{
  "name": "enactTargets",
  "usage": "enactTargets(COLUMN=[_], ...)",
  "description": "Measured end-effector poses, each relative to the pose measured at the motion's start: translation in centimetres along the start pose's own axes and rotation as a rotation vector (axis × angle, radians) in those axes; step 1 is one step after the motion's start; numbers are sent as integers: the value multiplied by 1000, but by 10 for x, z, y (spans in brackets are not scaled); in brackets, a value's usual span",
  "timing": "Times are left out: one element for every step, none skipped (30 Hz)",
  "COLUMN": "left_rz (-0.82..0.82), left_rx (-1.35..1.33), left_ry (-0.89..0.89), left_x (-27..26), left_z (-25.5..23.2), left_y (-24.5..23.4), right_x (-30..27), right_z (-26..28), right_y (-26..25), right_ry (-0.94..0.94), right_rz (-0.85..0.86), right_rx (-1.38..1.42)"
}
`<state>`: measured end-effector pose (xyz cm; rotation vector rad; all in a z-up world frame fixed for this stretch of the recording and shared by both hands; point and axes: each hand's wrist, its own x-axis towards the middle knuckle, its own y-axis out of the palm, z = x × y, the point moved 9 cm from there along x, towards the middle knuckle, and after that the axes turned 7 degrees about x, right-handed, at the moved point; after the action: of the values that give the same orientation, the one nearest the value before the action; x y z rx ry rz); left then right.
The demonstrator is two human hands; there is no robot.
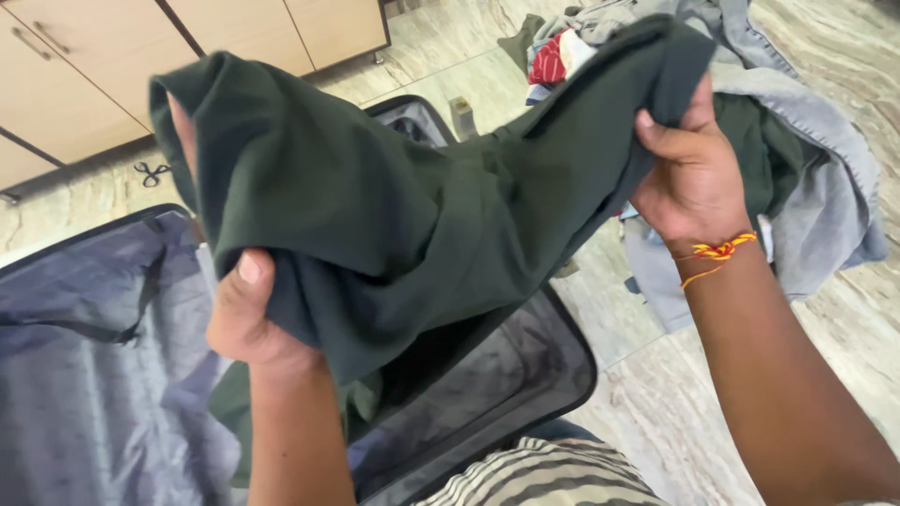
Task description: The person picks up a green shirt and a pair of gray jeans from a pile on the floor, places them and a small bag into a red suitcase, then zips the inner compartment and the outer shell of the suitcase before closing it.
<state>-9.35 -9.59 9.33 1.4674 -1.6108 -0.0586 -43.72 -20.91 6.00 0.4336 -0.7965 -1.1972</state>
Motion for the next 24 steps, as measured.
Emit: enactTargets(left_rz=[-9, -10, -23, -35, -60, -64, -67, -48, -13, 20, 69, 117, 165, 215, 213, 212, 210, 262, 315, 351, 387, 406, 425, 448], left_rx=[16, 28, 49, 66, 93, 168, 243, 371, 482, 592, 685, 776, 867, 957, 972, 987, 1000, 1027, 1052, 1061, 1069, 1055, 1040, 1013], left_ry=[-4, -4, -7, -11, -18, -23, -28, -30, -25, -22, -12, -8, -4, 1, -46, -92, -139, -63, 12, 44, 76, 59, 41, 27], left_x=[1, 4, 7, 9, 13, 16, 20, 25, 31, 36, 41, 44, 46, 48, 49, 50, 51, 52, 51, 51, 51, 50, 50, 50], left_z=[6, 12, 17, 24, 29, 36, 42, 46, 51, 56, 65, 75, 86, 94, 103, 110, 115, 114, 113, 112, 112, 115, 117, 119], left_y=[8, 15, 22, 29, 34, 42, 49, 59, 70, 82, 95, 109, 122, 135, 140, 143, 144, 152, 159, 161, 163, 162, 161, 162], right_x=[6, 11, 15, 18, 21, 23, 24, 25, 25, 25, 25, 25, 26, 26, 26, 25, 24, 24, 22, 22, 21, 19, 17, 14], right_z=[6, 11, 16, 22, 28, 33, 38, 43, 46, 49, 50, 51, 49, 47, 41, 34, 28, 27, 28, 27, 24, 22, 21, 22], right_y=[-5, -9, -15, -20, -25, -26, -25, -23, -18, -13, -8, -2, 3, 8, 10, 12, 13, 12, 11, 11, 14, 17, 21, 26], right_ry=[10, 17, 21, 24, 27, 28, 29, 28, 53, 74, 95, 77, 58, 35, 87, 137, 186, 185, 184, 177, 183, 190, 197, 181], right_rz=[27, 54, 50, 45, 39, 58, 76, 99, 130, 161, 193, 236, 278, 320, 348, 376, 402, 408, 414, 418, 449, 469, 490, 504], right_rx=[-43, -84, -84, -86, -89, -98, -107, -113, -214, -312, -410, -553, -696, -840, -751, -662, -573, -610, -646, -682, -679, -679, -679, -688])
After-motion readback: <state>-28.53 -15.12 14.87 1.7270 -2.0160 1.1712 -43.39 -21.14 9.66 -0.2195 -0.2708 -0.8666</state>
